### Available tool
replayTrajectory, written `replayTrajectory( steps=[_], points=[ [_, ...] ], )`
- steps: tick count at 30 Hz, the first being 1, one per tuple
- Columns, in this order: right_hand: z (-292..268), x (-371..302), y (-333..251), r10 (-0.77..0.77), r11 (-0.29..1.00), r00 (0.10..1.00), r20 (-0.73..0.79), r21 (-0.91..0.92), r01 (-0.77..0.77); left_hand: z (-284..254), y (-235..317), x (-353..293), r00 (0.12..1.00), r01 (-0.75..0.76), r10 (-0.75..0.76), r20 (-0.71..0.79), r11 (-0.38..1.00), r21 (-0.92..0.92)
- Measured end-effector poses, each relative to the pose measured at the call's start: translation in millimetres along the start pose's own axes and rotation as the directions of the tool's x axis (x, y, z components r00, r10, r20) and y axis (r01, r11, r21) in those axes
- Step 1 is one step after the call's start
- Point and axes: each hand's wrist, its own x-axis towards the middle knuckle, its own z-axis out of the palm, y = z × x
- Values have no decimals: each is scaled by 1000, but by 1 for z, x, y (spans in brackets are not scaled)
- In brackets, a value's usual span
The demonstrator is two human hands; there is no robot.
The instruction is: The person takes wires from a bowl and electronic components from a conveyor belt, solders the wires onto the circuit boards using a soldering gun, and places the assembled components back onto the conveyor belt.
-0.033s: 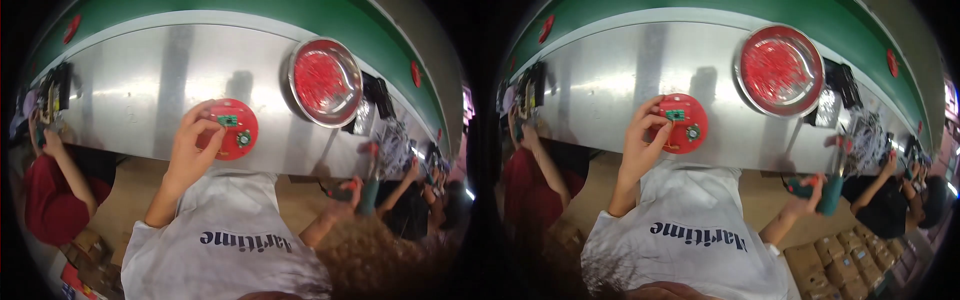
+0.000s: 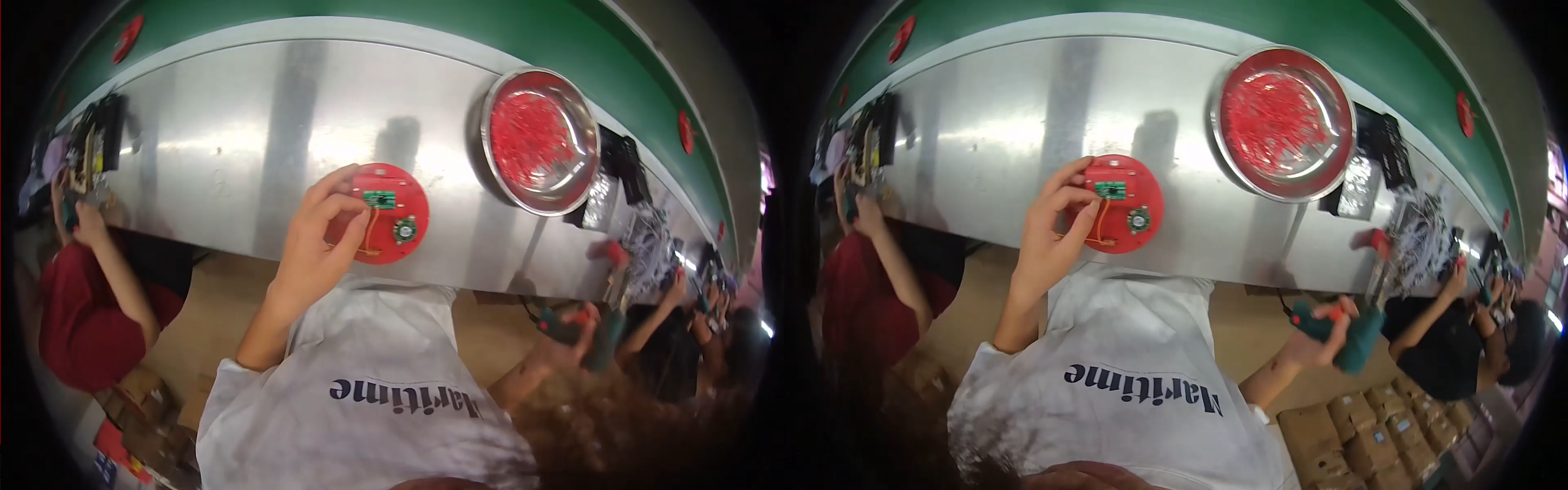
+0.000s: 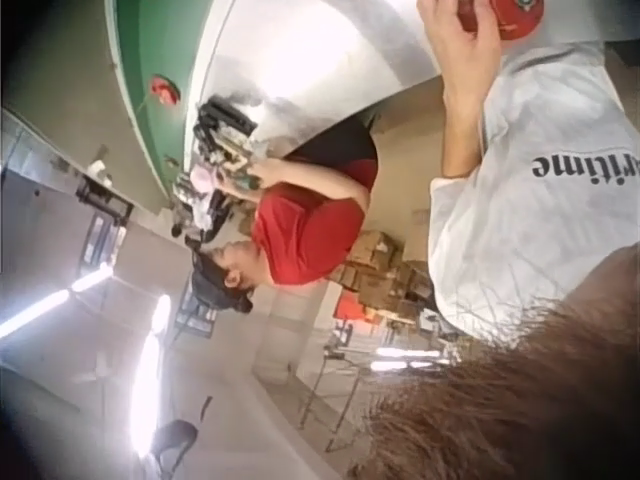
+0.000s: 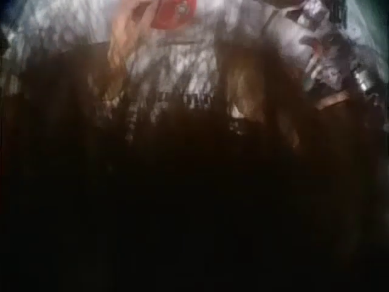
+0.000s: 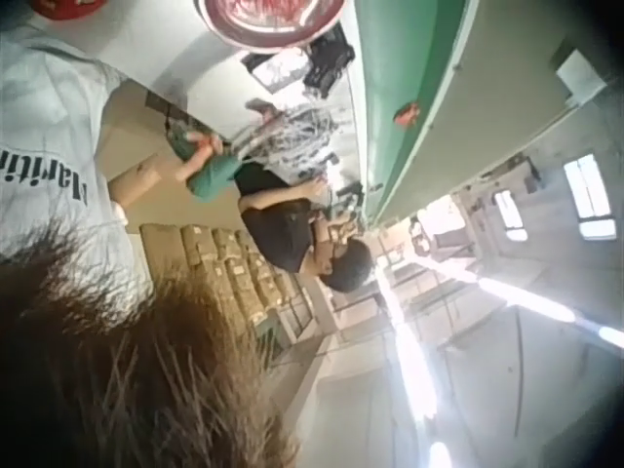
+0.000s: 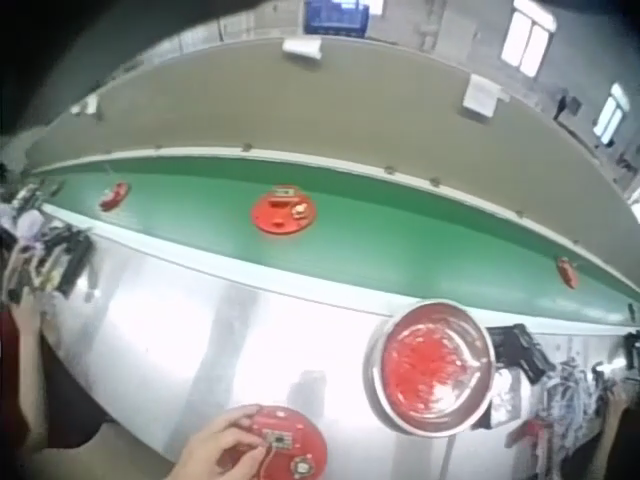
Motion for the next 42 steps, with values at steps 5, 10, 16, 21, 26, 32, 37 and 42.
replayTrajectory(
  steps=[5, 10, 16, 21, 26, 32, 37, 42],
  points=[
    [8, 12, 5, 70, 992, 994, -78, 113, -61, -26, 16, 11, 990, 78, -72, 123, 996, -46],
    [22, -4, 15, 278, 897, 960, 46, 345, -276, -48, 23, 45, 889, -395, 184, 420, 772, 498],
    [33, -5, 6, 267, 851, 942, 205, 409, -330, -112, -10, 123, 989, -124, 148, 23, 722, 680],
    [26, -2, 13, 303, 812, 935, 182, 464, -354, -131, -12, 196, 763, -1, 596, -248, 385, 923],
    [26, -15, 23, 320, 773, 910, 265, 482, -412, -60, 7, 306, 781, -500, 614, 116, 503, 705],
    [35, -31, 36, 319, 751, 846, 428, 431, -501, -35, 0, 394, 836, -543, 463, 296, 612, 575],
    [35, -40, 42, 373, 733, 839, 396, 428, -528, -31, 37, 295, 712, -690, 573, 405, 464, 556],
    [32, -35, 39, 374, 685, 838, 398, 491, -539, -20, 31, 151, 657, -733, 380, 651, 526, 432]
  ],
)
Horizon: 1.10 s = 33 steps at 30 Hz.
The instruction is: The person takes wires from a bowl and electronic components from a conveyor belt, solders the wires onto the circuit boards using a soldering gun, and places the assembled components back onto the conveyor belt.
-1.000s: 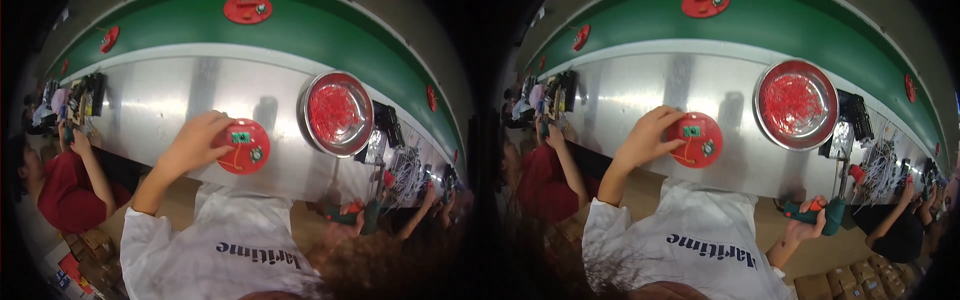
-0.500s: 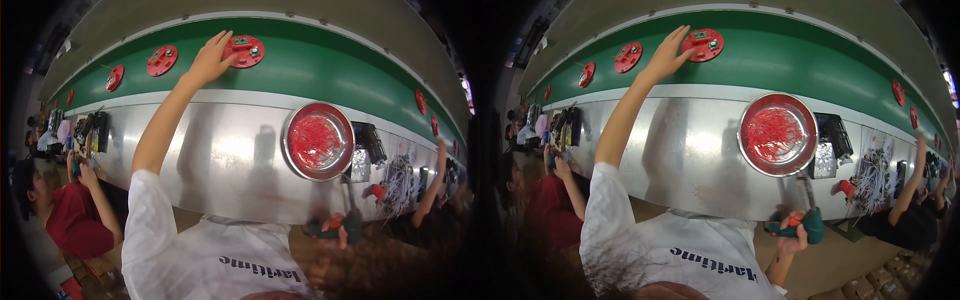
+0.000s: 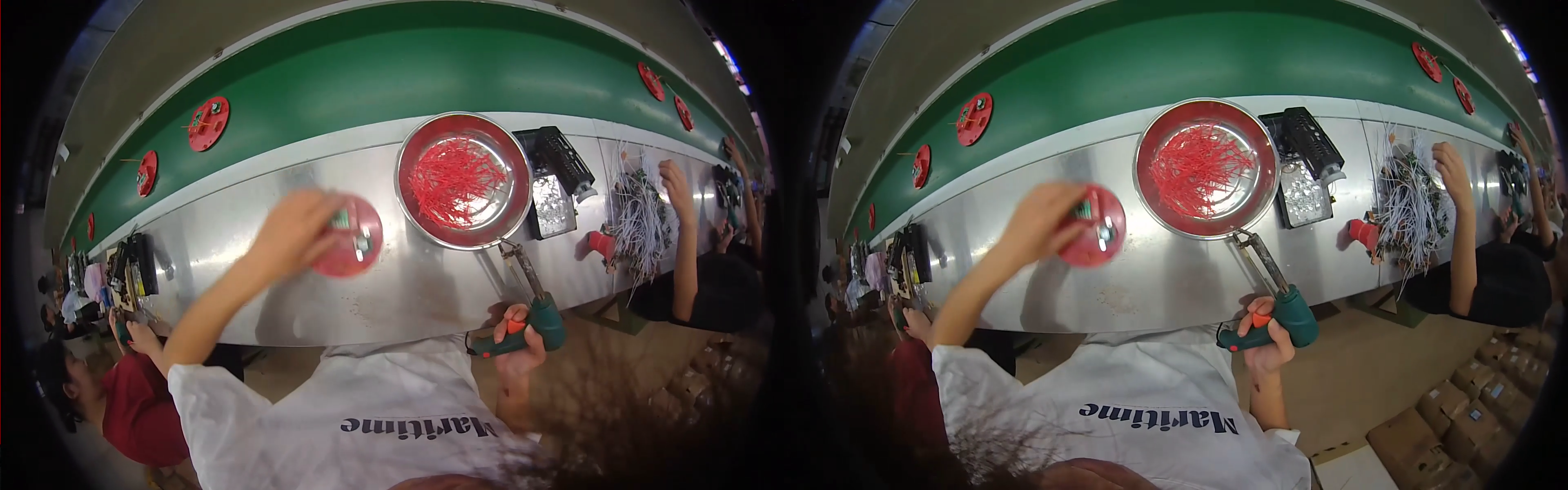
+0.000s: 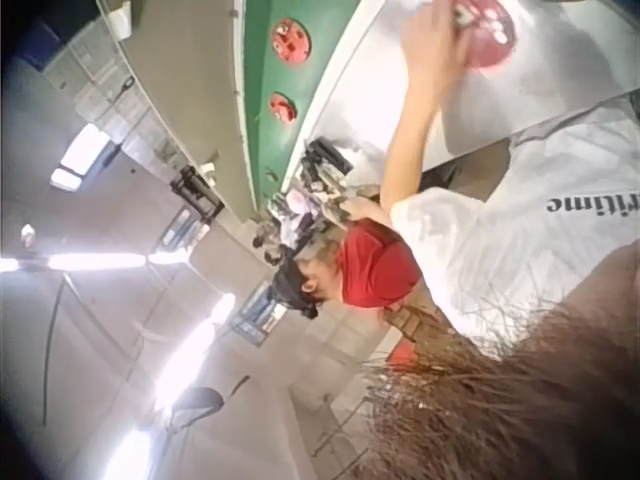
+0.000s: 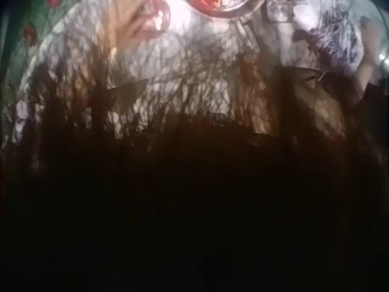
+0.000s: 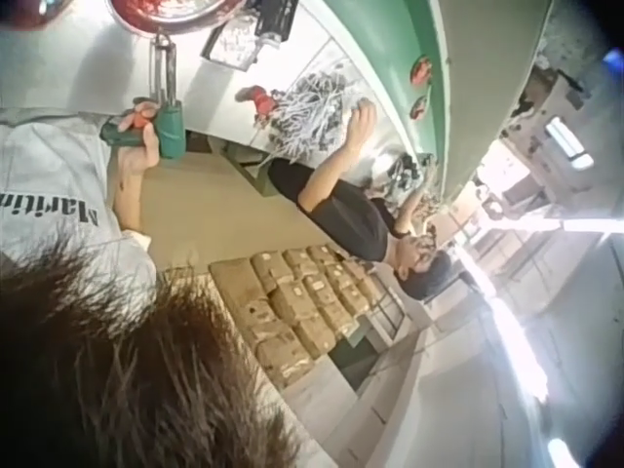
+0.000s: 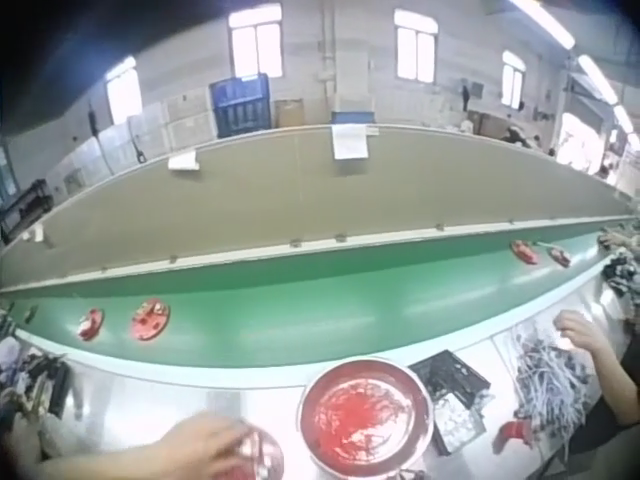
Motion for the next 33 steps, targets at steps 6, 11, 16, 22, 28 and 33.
replayTrajectory(
  steps=[6, 11, 16, 22, 28, 33],
  points=[
    [1, -1, 1, -4, 1000, 1000, -24, 14, 4, 11, 53, 29, 975, -148, 135, -174, 987, -68],
    [0, -1, 6, -44, 997, 998, -33, 67, 46, 49, 69, 103, 935, -277, 275, -222, 961, 22],
    [1, 0, 4, -9, 996, 999, -38, 89, 12, 63, 61, 134, 862, -453, 478, -168, 876, 168],
    [5, 1, 0, 1, 997, 999, -40, 80, 2, 19, 100, 86, 907, -289, 105, -407, 859, -422],
    [19, -4, -3, 64, 995, 992, 108, -80, -56, 6, 141, -9, 907, 202, -422, 3, 427, -881],
    [67, -4, 7, 180, 961, 941, 287, -253, -107, 21, 148, -52, 903, 314, -417, 104, 475, -822]
  ],
)
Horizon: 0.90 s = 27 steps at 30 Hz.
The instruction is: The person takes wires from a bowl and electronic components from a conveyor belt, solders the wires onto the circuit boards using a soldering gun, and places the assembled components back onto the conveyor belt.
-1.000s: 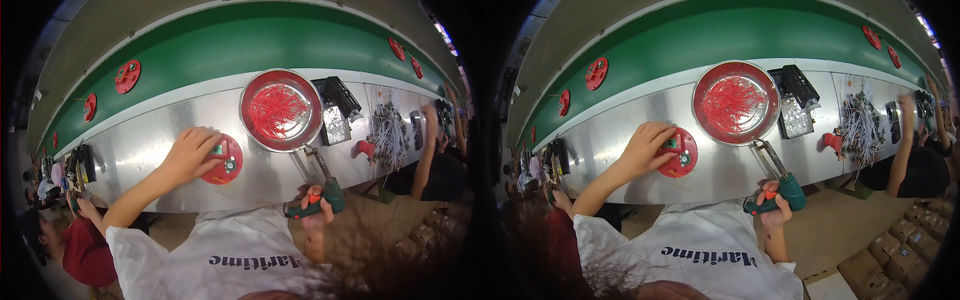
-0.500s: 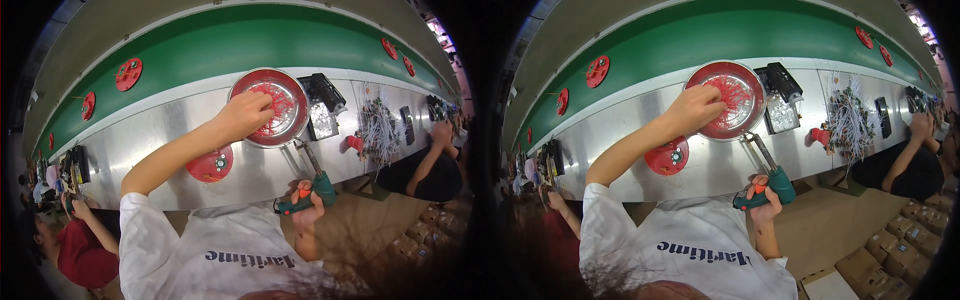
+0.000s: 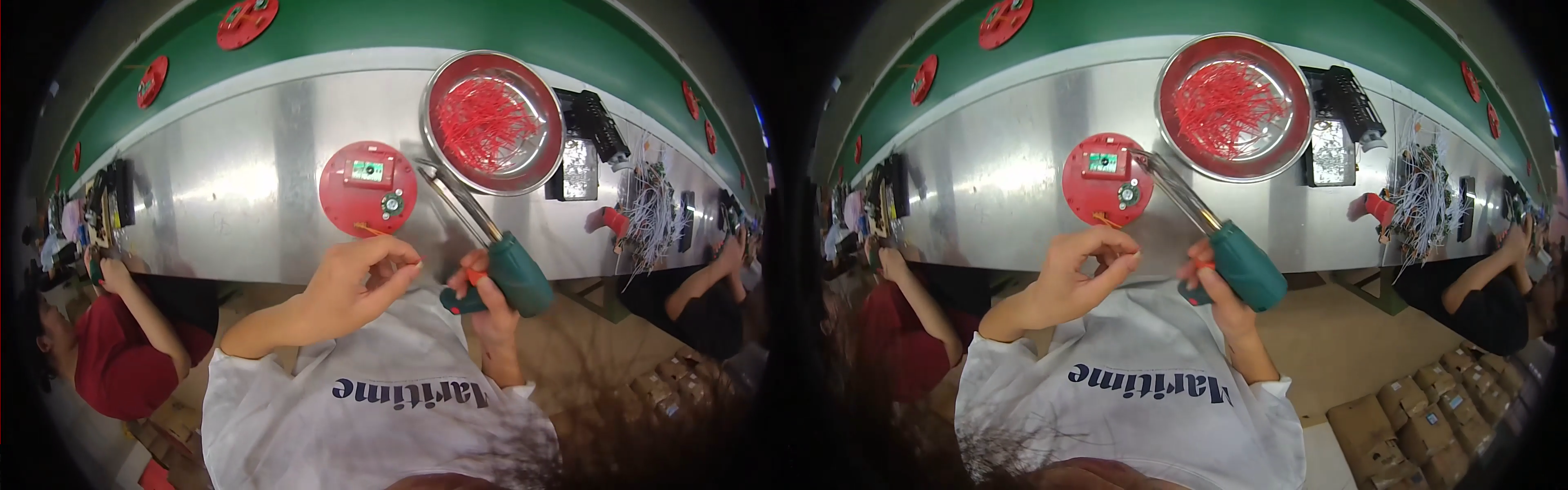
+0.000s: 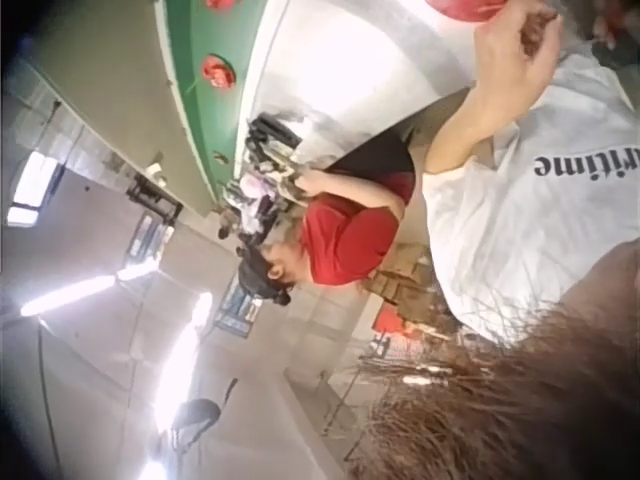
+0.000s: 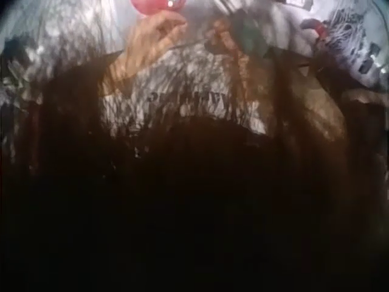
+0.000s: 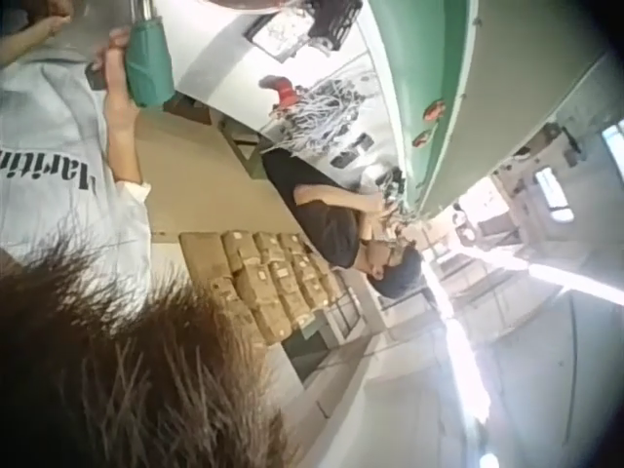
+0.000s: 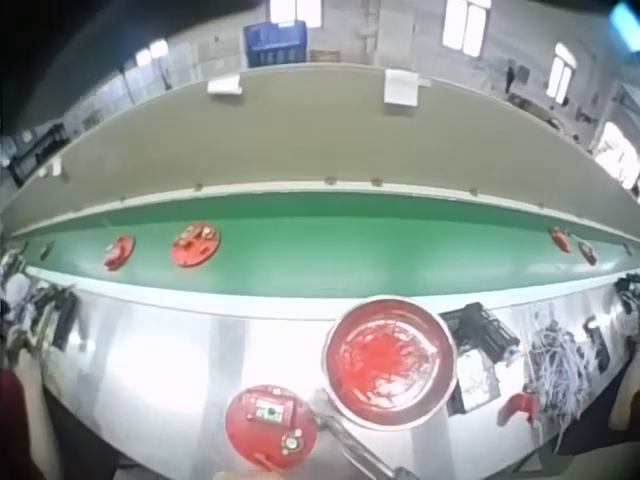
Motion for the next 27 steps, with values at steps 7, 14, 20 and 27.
replayTrajectory(
  steps=[7, 14, 20, 27],
  points=[
    [39, 23, 6, 59, 984, 992, 109, -176, -40, 9, -21, -19, 989, -40, 28, -147, 996, -80],
    [39, 20, 5, 32, 979, 995, 93, -204, -12, 9, -26, -19, 992, -69, 68, -104, 998, -6],
    [26, 23, 1, -4, 969, 998, -63, -245, -11, -4, -51, 6, 853, -179, 328, -405, 914, 364],
    [40, 29, 11, -15, 956, 1000, 23, -291, 21, -8, -53, -6, 960, -104, 122, -253, 991, 83]
  ],
)
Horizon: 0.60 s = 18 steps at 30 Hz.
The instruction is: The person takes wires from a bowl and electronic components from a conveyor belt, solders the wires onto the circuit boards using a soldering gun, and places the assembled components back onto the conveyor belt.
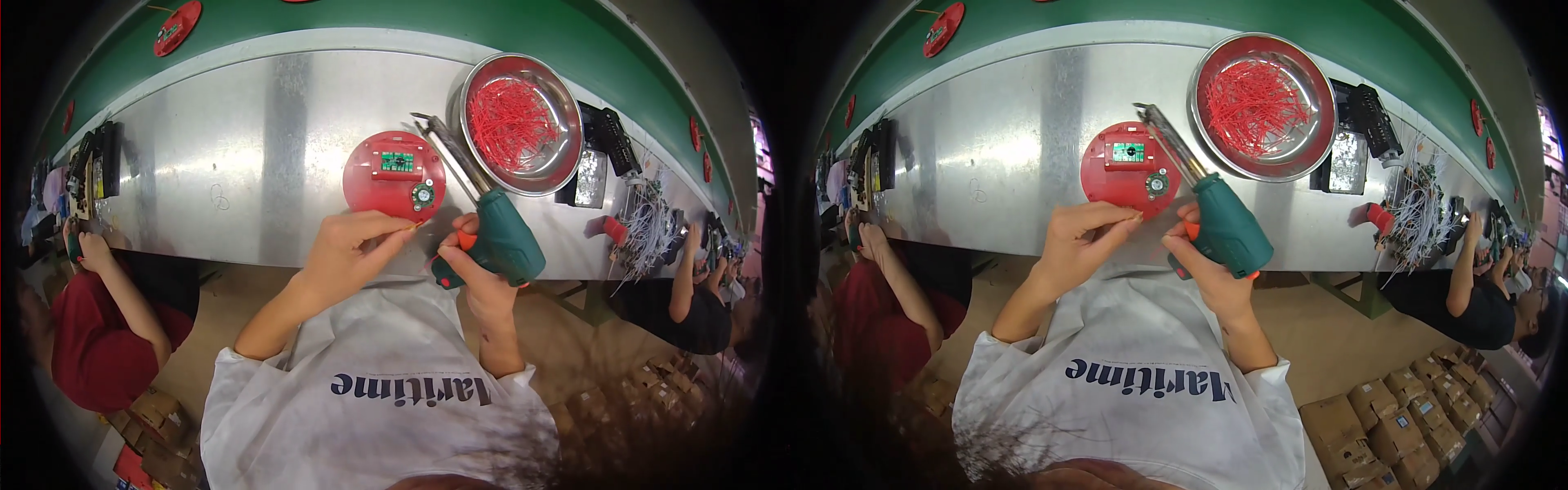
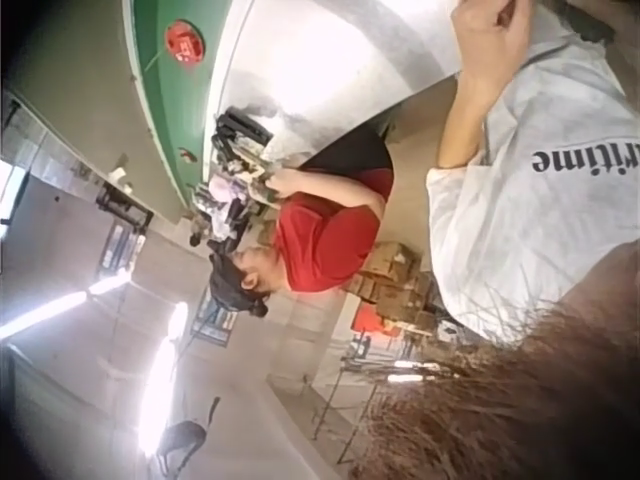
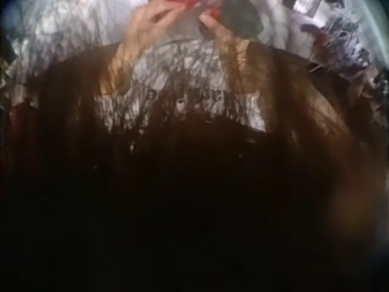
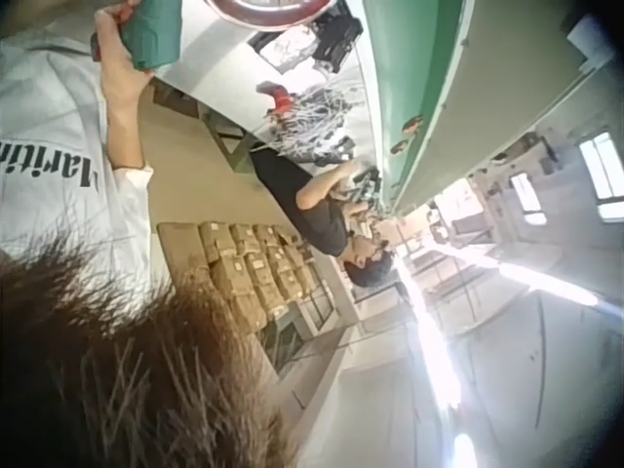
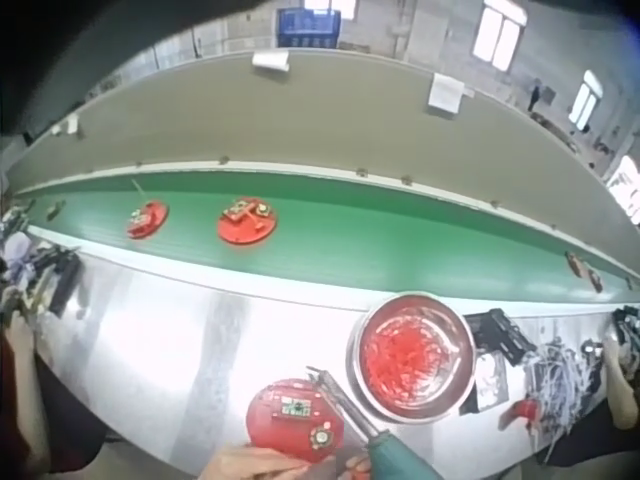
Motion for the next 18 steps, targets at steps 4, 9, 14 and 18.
replayTrajectory(
  steps=[4, 9, 14, 18],
  points=[
    [20, 6, -5, 46, 996, 992, 116, -80, -37, -6, 9, -16, 993, 112, -109, 52, 992, -61],
    [31, 8, -4, 75, 984, 980, 184, -174, -42, -10, 7, -26, 997, 16, -16, 80, 1000, 2],
    [33, 4, 0, 94, 988, 983, 159, -134, -73, -5, 7, -30, 998, 49, -46, 49, 997, -68],
    [37, 6, 0, 115, 993, 985, 131, -33, -111, 0, 11, -32, 992, 128, -122, 41, 972, -196]
  ],
)
